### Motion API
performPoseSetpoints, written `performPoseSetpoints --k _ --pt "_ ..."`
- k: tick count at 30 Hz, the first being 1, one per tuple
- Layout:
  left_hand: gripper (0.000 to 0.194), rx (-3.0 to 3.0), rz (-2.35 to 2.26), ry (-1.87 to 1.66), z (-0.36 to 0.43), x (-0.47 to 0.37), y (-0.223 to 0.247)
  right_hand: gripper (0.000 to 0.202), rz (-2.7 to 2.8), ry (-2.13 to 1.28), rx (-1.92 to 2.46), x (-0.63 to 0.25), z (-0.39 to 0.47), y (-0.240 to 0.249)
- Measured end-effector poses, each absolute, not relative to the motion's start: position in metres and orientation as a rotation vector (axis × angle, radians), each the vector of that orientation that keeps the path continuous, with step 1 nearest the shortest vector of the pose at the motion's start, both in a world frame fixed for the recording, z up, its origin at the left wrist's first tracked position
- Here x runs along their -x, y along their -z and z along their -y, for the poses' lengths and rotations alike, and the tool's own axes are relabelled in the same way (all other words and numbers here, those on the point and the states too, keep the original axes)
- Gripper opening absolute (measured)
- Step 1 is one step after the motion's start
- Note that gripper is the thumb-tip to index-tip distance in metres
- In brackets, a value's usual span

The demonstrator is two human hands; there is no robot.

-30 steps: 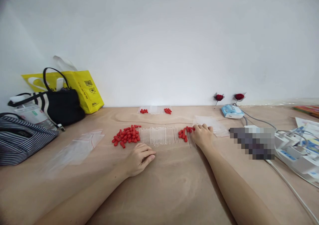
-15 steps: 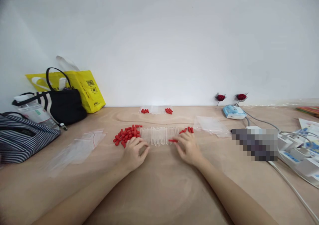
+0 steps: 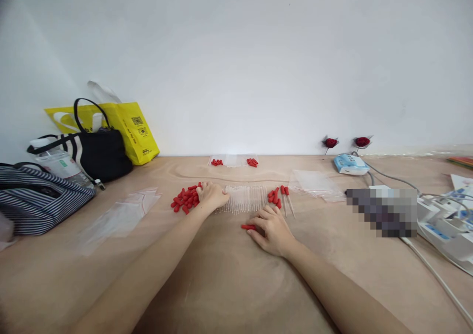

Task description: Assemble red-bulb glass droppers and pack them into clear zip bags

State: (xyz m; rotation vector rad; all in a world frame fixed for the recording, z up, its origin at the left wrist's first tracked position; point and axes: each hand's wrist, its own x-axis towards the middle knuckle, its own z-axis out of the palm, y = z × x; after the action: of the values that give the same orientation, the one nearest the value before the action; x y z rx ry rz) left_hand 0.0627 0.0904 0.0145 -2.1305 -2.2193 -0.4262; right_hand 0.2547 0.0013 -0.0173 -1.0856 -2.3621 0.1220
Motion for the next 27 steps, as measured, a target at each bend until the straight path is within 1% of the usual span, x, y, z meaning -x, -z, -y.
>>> performPoseSetpoints --k 2,9,14,17,20,21,22,24,27 --pt "0.033 2.117 2.271 0.382 -0.094 -0.064 -0.016 0.021 2.364 -0.105 1.073 -0.254 -0.001 0.017" --pt "0.029 2.100 2.404 0.260 -0.102 -0.071 -0.020 0.018 2.353 -0.079 1.045 -0.254 -0.001 0.017" --pt "0.027 2.169 2.333 0.297 -0.099 -0.071 -0.028 0.017 2.359 -0.076 1.053 -0.254 -0.001 0.017" --pt "0.024 2.306 2.145 0.381 -0.081 -0.065 -0.039 0.018 2.351 -0.090 1.057 -0.253 -0.002 0.019" --pt "0.017 2.503 1.882 0.450 -0.053 -0.053 -0.039 0.023 2.323 -0.110 1.082 -0.251 -0.003 0.020" --pt "0.014 2.574 1.768 0.479 -0.044 -0.048 -0.035 0.025 2.313 -0.109 1.097 -0.251 -0.003 0.021" --pt "0.013 2.658 1.549 0.566 -0.036 -0.043 -0.029 0.025 2.306 -0.103 1.111 -0.250 -0.003 0.022" --pt "0.012 2.708 1.248 0.735 -0.023 -0.034 -0.014 0.022 2.299 -0.082 1.134 -0.248 -0.004 0.024" --pt "0.014 2.692 1.029 0.895 -0.015 -0.024 0.008 0.017 2.285 -0.063 1.153 -0.247 -0.004 0.026"
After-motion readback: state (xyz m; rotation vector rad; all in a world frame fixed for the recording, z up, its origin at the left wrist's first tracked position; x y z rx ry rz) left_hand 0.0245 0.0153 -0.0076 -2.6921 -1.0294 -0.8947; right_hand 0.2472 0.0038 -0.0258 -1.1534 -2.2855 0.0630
